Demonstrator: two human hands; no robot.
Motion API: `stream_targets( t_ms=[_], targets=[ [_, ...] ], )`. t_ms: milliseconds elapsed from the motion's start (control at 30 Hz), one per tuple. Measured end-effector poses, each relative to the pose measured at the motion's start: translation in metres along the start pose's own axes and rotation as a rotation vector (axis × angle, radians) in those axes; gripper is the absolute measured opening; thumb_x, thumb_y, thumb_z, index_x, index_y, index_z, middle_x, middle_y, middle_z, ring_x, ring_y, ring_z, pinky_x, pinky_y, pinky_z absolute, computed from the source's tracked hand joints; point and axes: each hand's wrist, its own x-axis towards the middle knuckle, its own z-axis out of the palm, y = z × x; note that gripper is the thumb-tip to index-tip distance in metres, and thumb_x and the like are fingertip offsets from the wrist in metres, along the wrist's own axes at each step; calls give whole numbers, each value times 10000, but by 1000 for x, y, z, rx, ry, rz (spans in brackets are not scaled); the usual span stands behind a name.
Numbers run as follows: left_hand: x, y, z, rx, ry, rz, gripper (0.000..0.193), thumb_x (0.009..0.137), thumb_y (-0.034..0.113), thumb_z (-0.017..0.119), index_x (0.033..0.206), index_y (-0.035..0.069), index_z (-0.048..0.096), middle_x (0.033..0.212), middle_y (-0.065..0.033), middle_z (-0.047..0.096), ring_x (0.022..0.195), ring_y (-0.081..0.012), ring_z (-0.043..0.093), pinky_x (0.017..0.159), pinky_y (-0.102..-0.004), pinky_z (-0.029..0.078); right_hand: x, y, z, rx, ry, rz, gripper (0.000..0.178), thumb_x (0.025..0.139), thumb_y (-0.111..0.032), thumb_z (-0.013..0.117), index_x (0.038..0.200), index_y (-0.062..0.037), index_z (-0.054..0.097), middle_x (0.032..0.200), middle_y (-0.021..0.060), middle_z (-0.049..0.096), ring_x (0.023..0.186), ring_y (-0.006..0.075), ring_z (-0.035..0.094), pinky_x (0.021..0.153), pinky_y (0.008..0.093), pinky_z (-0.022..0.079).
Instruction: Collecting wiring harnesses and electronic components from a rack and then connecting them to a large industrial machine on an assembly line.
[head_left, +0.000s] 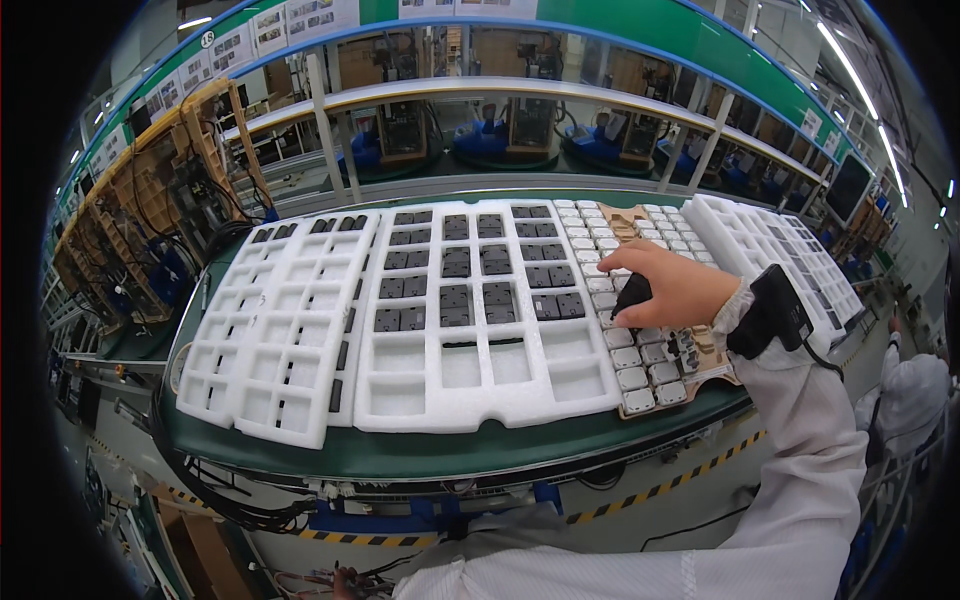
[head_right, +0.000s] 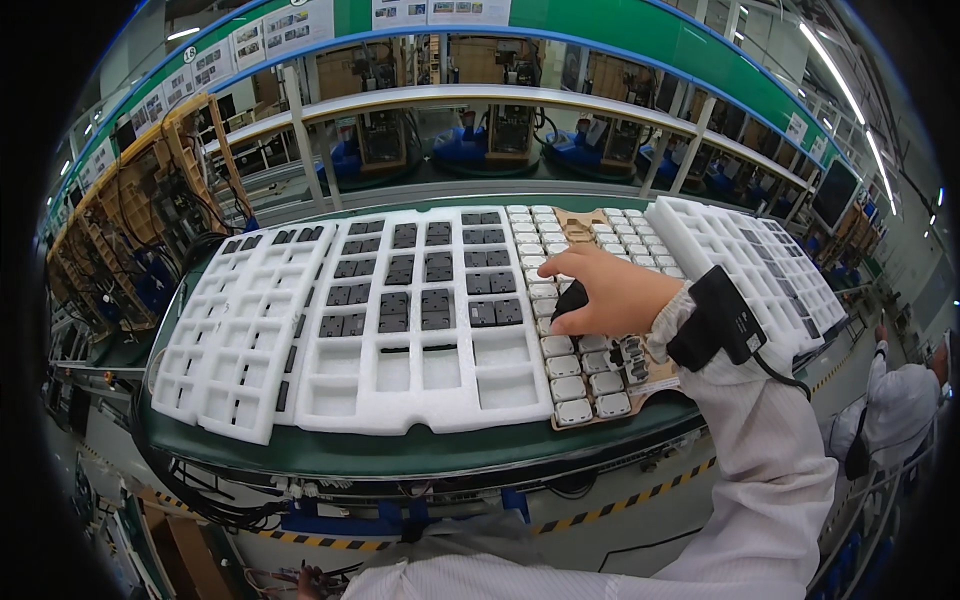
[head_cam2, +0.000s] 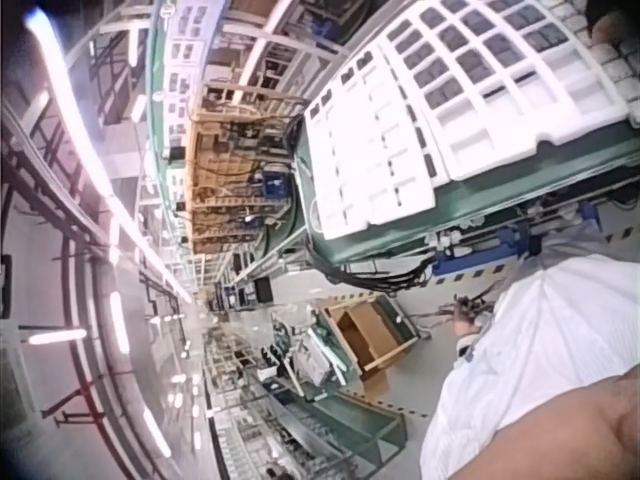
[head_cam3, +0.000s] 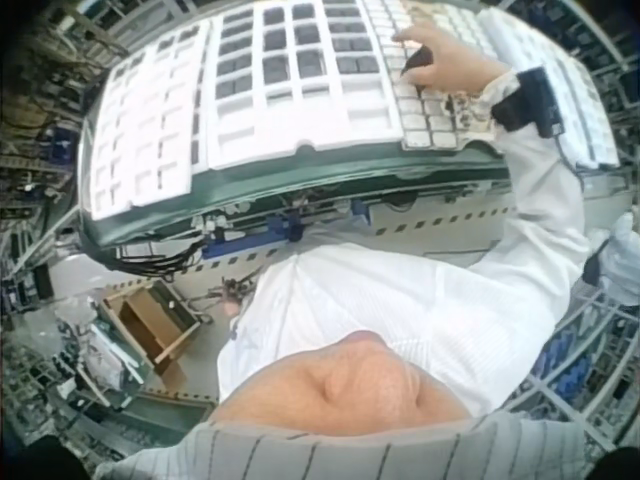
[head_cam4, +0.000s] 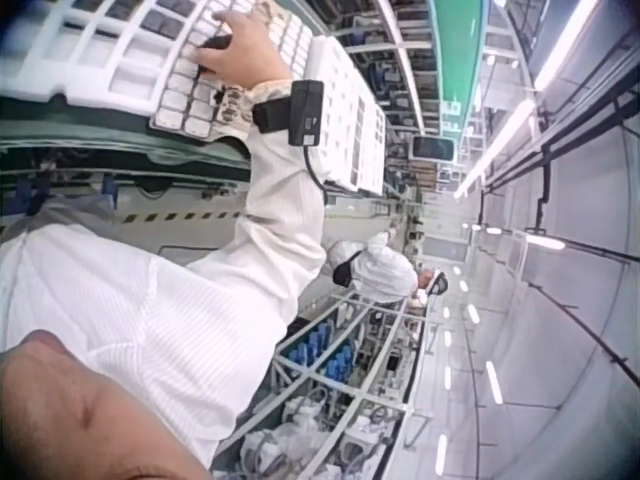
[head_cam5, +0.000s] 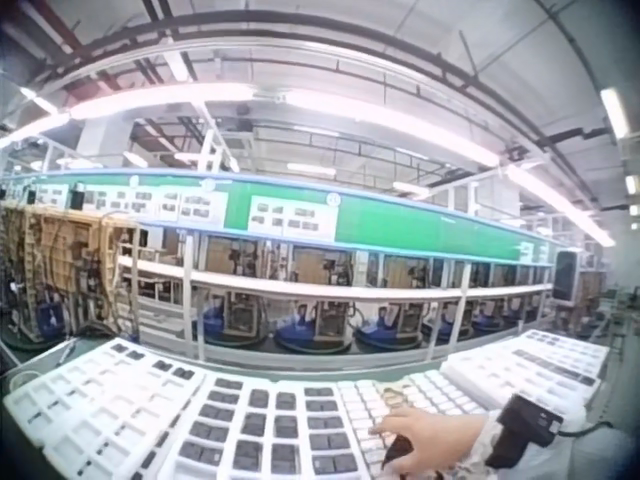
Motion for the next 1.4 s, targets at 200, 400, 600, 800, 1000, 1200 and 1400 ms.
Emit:
stream_targets(
  t_ms=[200, 400, 600, 800, 1000, 1200, 1400],
  targets=[
    [-8, 12, 16, 85, 33, -63, 490, 988, 466, 471, 1239, 55, 559, 1107, -125, 598, 908, -282, 590, 766, -448, 515, -11, 11, 27, 11, 147, -42, 473, 848, -269, 709, 1244, -58, 559, 1282, 183, 489, 1204, 321, 467, 1060, 392, 357],
    [-9, 16, 23, 55, 59, -85, 479, 982, 476, 469, 1198, 60, 565, 1032, -119, 606, 864, -288, 585, 736, -453, 518, -20, -9, 44, -128, 304, 42, 439, 854, -285, 686, 1211, -59, 570, 1231, 195, 508, 1164, 356, 496, 1011, 424, 402],
    [-9, 16, 19, 68, -25, -76, 455, 972, 489, 489, 1154, 80, 574, 1038, -108, 597, 883, -288, 584, 759, -469, 515, -25, -16, 45, -135, 418, 109, 382, 838, -299, 704, 1107, -52, 594, 1081, 166, 544, 954, 344, 606, 842, 389, 509],
    [-6, 18, 18, 6, -16, -94, 479, 963, 511, 498, 1207, 100, 532, 1057, -113, 593, 903, -321, 596, 794, -496, 511, -24, -10, 44, -72, 448, -3, 369, 801, -240, 733, 1086, -48, 599, 1077, 153, 560, 967, 323, 604, 835, 374, 508],
    [14, 16, 5, 104, -33, -102, 467, 950, 518, 522, 1169, 106, 521, 1023, -125, 577, 932, -344, 601, 777, -516, 517, -6, 8, 28, 262, 456, 137, 335, 784, -240, 746, 1018, -24, 642, 918, 115, 630, 880, 217, 612, 778, 326, 505],
    [2, 17, 28, 88, -20, -74, 465, 948, 524, 519, 1111, 89, 543, 899, -104, 568, 836, -309, 597, 729, -498, 531, -5, 32, 18, 1165, 502, 416, 279, 905, -265, 644, 1065, -45, 585, 840, 79, 617, 579, 151, 553, 448, 249, 420],
    [-16, 32, 44, 162, -4, -103, 469, 952, 525, 509, 1044, 67, 557, 787, -78, 552, 736, -274, 581, 690, -481, 533, -32, 52, 6, 1729, 810, 299, 348, 943, -408, 553, 1086, -94, 598, 971, 118, 649, 817, 288, 666, 490, 305, 486]
  ],
)
